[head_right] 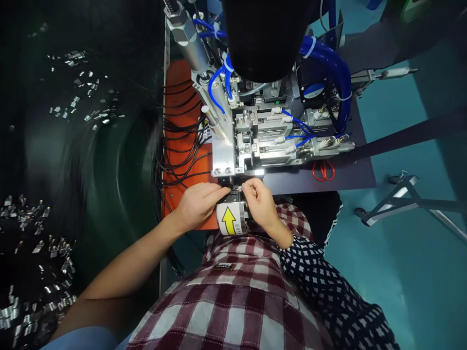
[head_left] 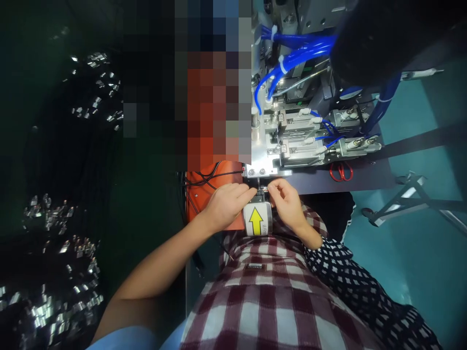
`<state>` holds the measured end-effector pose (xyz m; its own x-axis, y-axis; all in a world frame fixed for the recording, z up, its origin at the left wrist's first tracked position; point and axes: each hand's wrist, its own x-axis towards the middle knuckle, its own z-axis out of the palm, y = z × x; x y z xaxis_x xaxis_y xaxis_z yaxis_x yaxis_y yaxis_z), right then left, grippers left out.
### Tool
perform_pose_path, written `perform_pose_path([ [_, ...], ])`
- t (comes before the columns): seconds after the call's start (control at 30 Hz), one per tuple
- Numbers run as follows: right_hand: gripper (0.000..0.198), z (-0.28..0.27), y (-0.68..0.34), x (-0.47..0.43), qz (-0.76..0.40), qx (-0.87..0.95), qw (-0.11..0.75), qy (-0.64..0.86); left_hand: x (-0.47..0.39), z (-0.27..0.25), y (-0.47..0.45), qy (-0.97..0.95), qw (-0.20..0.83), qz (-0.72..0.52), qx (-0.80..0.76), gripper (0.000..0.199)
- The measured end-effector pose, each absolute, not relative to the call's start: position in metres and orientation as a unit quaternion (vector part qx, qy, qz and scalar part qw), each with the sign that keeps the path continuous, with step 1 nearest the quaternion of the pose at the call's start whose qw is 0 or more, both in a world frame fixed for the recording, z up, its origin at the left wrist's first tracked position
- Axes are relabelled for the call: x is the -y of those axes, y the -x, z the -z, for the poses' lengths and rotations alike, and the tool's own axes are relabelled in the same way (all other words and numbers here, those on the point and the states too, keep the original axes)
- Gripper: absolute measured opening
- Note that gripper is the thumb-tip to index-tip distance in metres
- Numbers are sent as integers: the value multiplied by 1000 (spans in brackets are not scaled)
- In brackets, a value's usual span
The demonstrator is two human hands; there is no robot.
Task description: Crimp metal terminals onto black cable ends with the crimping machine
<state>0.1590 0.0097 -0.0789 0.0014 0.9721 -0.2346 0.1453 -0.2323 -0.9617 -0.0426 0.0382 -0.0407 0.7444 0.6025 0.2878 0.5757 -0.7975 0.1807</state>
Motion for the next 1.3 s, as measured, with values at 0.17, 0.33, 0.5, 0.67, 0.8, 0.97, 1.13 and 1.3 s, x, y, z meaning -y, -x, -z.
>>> perform_pose_path([
  [0.17,25,76,-156,-8,-456,521,401,600,-40,44,43,-931,38,-185,-313,30],
  [0.33,25,78,-155,-9,-482,492,403,603,-36,38,41,-929,25,-173,-326,29],
  [0.5,27,82,-158,-10,-554,451,404,571,-22,21,34,-913,-39,-120,-388,26],
  [0.67,29,82,-159,-11,-560,444,412,566,-19,25,26,-916,60,-125,-376,28],
  [0.8,29,82,-159,-11,-559,448,412,563,-22,35,19,-910,97,-138,-379,32],
  [0.97,28,83,-159,-10,-553,453,419,560,-14,39,13,-894,100,-139,-413,32],
  [1.13,28,84,-155,-11,-530,447,429,579,-8,42,4,-872,107,-125,-462,32],
  [1.3,28,86,-151,-12,-552,424,455,555,-7,47,18,-847,156,-212,-462,31],
])
